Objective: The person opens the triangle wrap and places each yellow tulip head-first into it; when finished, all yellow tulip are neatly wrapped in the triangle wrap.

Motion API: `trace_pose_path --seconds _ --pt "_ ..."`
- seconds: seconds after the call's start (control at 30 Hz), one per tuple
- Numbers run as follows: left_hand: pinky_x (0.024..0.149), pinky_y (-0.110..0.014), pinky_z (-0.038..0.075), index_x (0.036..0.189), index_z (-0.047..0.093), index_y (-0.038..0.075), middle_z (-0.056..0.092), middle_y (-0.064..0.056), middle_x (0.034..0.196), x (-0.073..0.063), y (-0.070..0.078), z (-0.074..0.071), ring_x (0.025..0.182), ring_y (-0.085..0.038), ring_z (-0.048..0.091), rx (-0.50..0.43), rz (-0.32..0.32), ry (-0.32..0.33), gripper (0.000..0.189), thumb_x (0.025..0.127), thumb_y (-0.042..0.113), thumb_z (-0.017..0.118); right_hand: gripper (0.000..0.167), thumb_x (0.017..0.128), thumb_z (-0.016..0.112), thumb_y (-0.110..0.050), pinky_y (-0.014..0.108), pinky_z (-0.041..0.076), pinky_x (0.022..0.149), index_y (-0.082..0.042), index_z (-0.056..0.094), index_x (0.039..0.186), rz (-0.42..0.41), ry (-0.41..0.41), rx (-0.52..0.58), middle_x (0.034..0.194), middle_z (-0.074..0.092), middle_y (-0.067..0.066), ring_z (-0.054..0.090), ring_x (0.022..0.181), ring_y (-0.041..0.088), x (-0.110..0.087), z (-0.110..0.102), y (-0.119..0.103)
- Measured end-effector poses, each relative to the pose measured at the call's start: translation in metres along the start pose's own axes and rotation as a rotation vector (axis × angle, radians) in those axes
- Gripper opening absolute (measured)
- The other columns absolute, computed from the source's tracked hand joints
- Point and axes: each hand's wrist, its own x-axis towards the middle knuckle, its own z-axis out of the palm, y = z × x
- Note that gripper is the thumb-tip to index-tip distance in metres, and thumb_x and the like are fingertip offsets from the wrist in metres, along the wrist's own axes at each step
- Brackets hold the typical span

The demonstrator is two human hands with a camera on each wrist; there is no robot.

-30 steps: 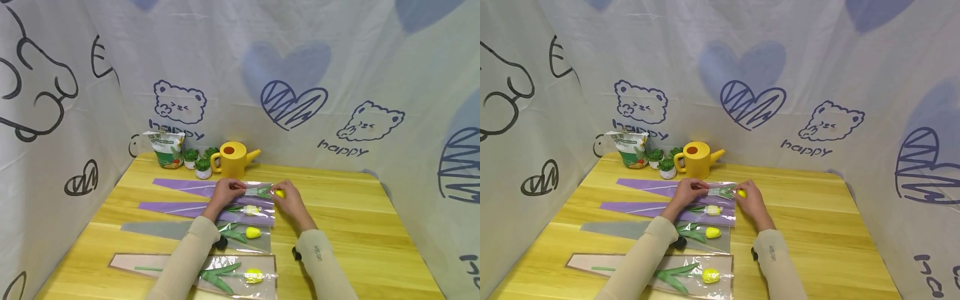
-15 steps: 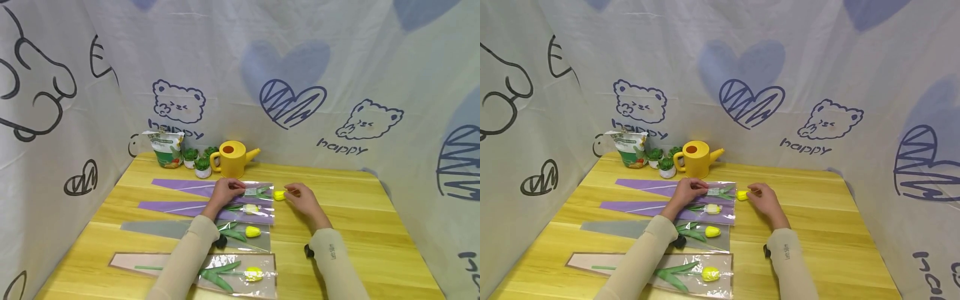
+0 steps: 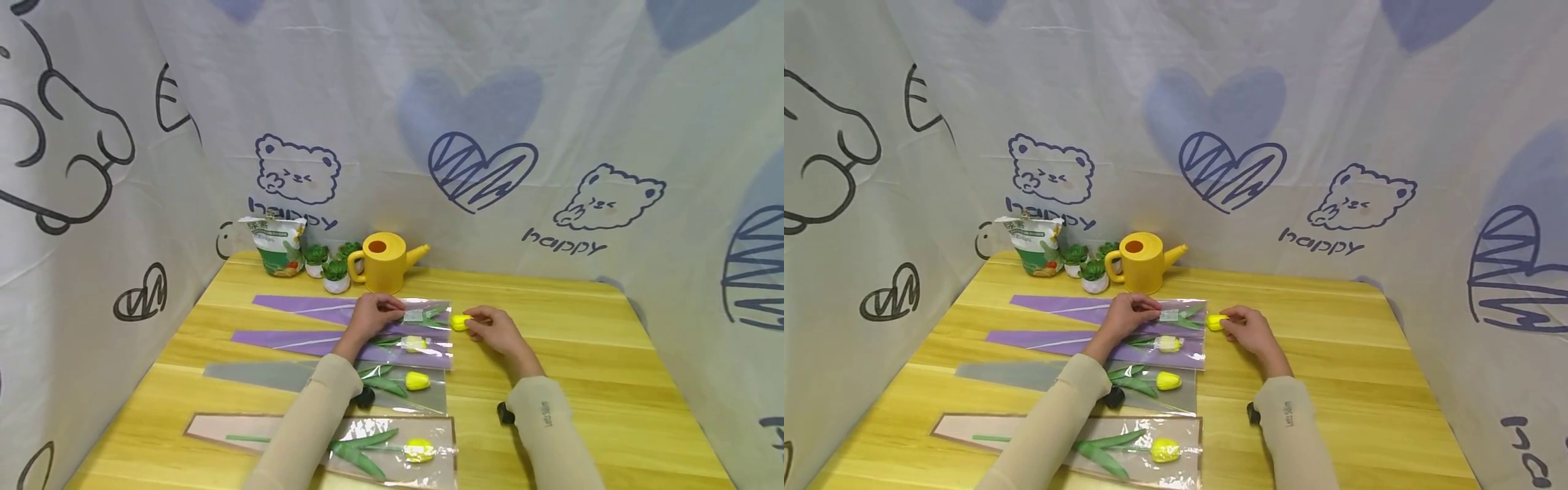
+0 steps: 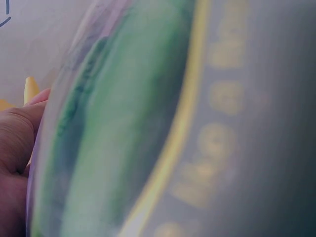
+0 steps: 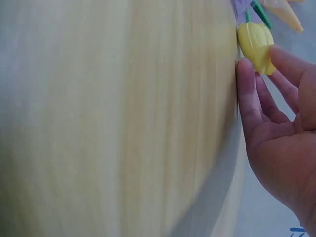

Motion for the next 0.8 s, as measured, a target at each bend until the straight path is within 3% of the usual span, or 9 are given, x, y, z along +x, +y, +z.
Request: trace_pose_path --seconds 0.37,0.8 --pt "0.074 -0.024 0.057 0.098 0.082 0.010 0.080 -0.006 0.093 -0.001 0.003 -0.003 0.079 -0.011 0.073 -0.008 -0.006 0.002 0.009 0.089 0.010 0.082 0.028 0.102 0.066 -0.010 0.024 0.061 0.073 0.007 0.067 0.124 0.039 0.067 0.066 0.111 0.070 0.024 0.070 0.079 0.016 -0.003 0.003 -0.011" --pt "0.074 -0.025 0.057 0.099 0.082 0.012 0.080 -0.004 0.093 -0.001 0.010 -0.004 0.079 -0.010 0.071 -0.009 -0.015 -0.011 0.010 0.089 0.015 0.083 0.028 0.100 0.069 -0.010 0.028 0.062 0.078 0.009 0.068 0.121 -0.006 0.066 0.135 0.109 0.072 0.022 0.072 0.080 0.015 -0.004 0.017 -0.031"
